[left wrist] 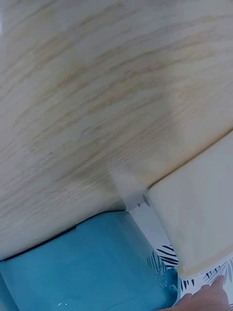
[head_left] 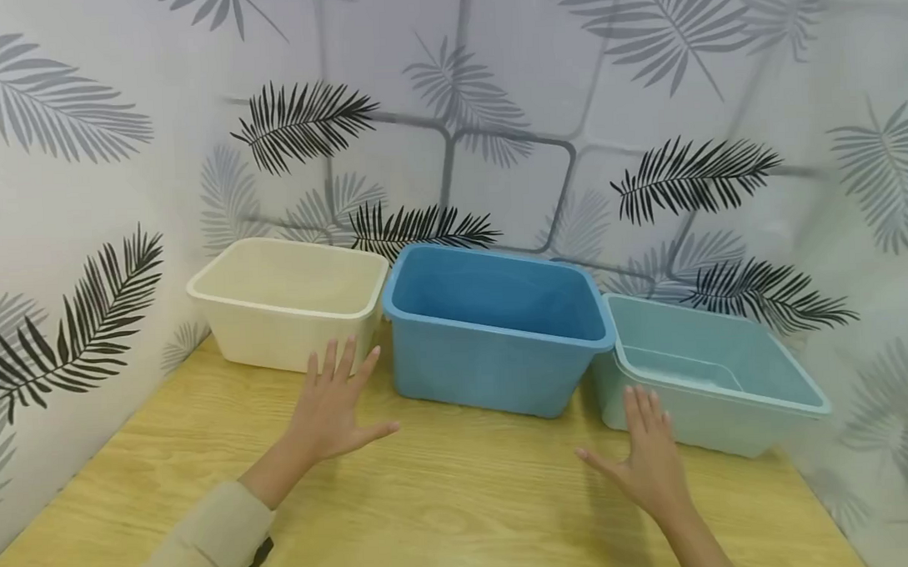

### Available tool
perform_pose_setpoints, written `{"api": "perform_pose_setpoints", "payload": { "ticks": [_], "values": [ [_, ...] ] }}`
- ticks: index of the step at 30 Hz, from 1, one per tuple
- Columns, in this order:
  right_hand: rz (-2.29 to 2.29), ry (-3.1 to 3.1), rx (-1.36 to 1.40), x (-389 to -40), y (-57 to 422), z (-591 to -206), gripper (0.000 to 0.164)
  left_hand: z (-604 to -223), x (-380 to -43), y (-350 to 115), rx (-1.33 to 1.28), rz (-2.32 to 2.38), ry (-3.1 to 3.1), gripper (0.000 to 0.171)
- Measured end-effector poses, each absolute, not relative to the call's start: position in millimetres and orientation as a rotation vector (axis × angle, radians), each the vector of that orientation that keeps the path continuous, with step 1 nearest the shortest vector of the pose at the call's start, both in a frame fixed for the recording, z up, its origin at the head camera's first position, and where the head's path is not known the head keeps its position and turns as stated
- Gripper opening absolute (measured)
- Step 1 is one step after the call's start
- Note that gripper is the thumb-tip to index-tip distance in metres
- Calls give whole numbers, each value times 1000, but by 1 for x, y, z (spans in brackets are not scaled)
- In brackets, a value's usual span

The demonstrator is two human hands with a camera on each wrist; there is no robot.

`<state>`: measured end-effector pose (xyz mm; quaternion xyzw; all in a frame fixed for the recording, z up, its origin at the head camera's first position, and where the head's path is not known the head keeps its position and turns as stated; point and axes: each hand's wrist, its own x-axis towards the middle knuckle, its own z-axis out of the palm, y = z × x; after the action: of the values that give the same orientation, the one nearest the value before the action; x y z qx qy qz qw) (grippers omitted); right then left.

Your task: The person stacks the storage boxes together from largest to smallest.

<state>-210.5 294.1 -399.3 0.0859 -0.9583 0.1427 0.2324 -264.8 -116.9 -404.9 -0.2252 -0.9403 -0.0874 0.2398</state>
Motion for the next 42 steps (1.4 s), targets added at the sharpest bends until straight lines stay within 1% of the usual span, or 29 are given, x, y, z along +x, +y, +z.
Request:
{"api": "perform_pose_setpoints", "payload": {
  "ticks": [10,16,20,25,32,42],
  "values": [
    [505,-2493,282,-216,294,-390,98,-391,-278,-112,-625,-323,-2547,115],
    [573,-2504,196,-224,293,-384,91,-377,-286,-111,-613,-453,-2536,118],
    [640,-2544,132,-229,294,-378,90,-372,-289,-109,-614,-500,-2553,113],
    [700,-2535,122,-239,295,-373,89,-370,-295,-105,-596,-565,-2579,106],
    [711,-2465,156,-253,298,-371,84,-366,-305,-100,-563,-616,-2598,101],
    [725,-2511,183,-268,299,-364,88,-360,-320,-92,-507,-642,-2669,99]
  ]
}}
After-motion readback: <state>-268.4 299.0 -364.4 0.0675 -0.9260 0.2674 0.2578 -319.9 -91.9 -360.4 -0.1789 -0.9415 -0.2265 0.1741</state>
